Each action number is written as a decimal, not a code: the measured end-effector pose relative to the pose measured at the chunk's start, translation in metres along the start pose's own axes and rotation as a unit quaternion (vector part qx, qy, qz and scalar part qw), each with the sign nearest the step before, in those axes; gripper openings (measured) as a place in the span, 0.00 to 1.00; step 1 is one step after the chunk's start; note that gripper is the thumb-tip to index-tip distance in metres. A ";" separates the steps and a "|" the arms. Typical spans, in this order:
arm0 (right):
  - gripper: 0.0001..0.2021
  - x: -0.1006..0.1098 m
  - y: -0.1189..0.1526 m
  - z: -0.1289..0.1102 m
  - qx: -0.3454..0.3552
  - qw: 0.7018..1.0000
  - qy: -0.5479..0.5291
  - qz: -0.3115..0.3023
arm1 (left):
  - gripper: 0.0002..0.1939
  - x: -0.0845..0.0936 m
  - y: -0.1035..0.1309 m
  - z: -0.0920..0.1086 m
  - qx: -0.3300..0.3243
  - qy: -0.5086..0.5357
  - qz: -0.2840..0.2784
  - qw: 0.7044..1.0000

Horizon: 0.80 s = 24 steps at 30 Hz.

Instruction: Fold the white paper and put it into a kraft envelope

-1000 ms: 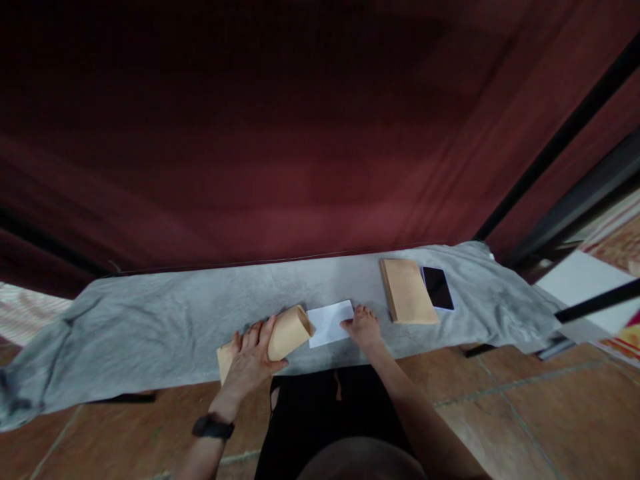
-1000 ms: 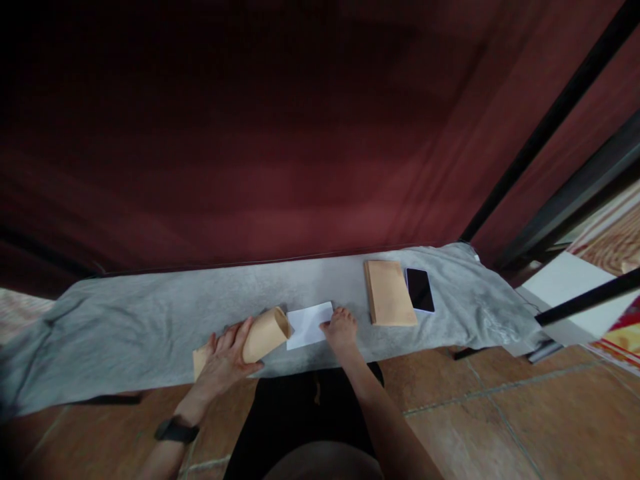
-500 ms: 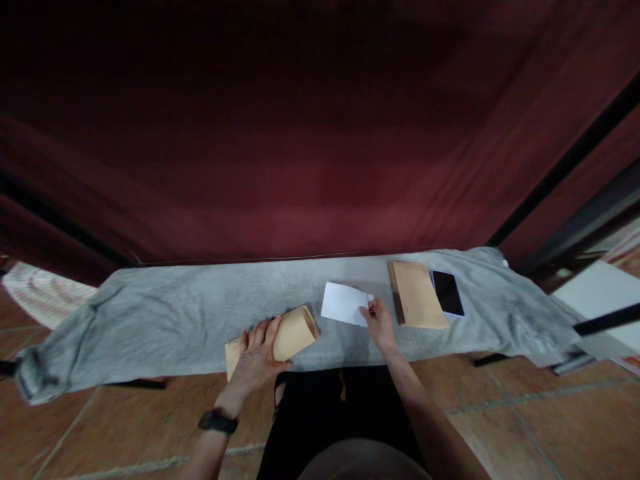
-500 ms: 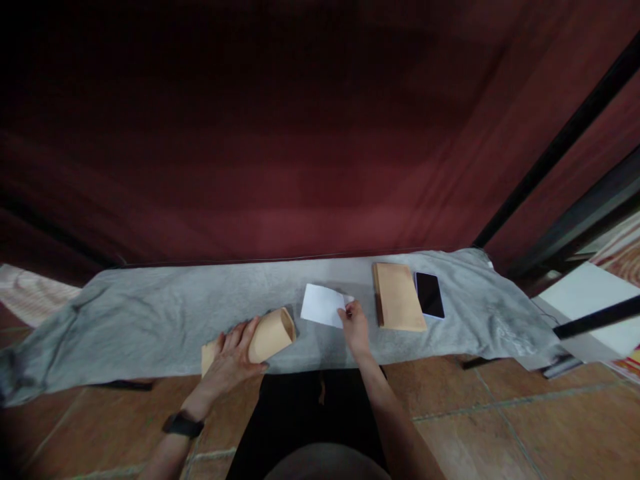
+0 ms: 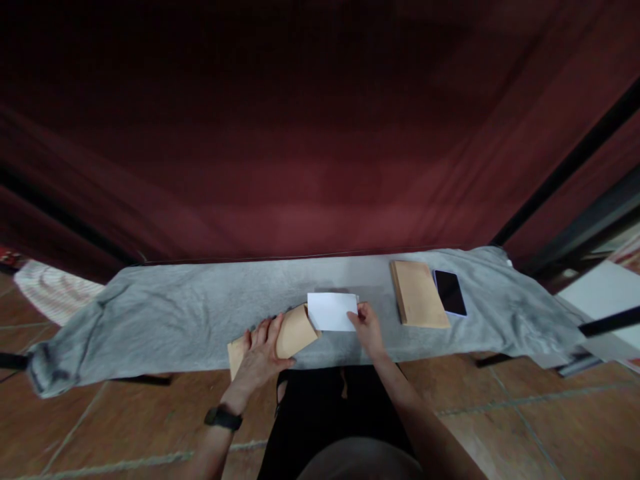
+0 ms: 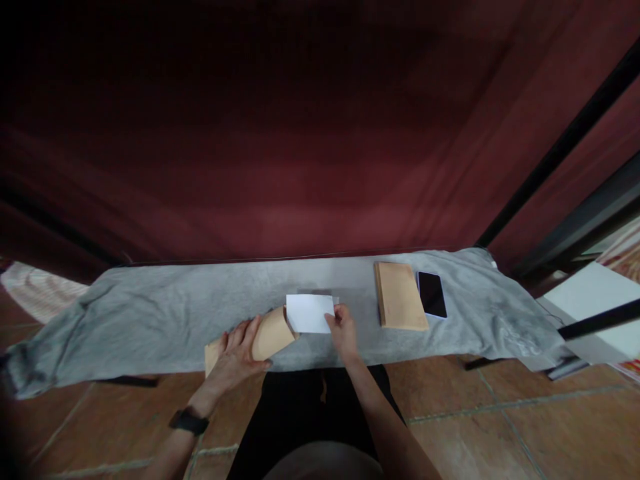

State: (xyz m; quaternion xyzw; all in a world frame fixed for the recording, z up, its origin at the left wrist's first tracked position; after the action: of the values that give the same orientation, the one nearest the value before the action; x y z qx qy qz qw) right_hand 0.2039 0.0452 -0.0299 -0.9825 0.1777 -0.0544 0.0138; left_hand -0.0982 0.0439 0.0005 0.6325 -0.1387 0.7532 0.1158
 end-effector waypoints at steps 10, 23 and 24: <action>0.10 0.006 -0.015 0.006 -0.005 0.999 0.002 -0.049 | 0.56 0.005 -0.009 0.005 -0.004 -0.013 0.017 1.000; 0.01 0.002 -0.043 -0.017 0.019 0.994 0.041 -0.103 | 0.58 -0.012 -0.031 -0.010 0.056 0.022 -0.056 0.997; 0.01 0.001 -0.044 -0.017 0.020 0.994 0.042 -0.102 | 0.57 -0.010 -0.032 -0.008 0.051 0.020 -0.049 0.997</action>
State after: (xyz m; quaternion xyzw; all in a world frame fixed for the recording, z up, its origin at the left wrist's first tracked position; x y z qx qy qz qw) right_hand 0.2179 0.0859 -0.0107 -0.9918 0.0755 -0.1008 0.0202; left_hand -0.0929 0.0767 -0.0088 0.6283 -0.0666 0.7653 0.1231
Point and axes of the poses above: each hand's wrist, its own y-axis away from the middle knuckle, its own x-axis out of the back of the hand, z = x × y, the point moved 6 cm from there along -y, towards the middle knuckle, and after that the axes turned 2 degrees about -x, right-handed, at the moved point
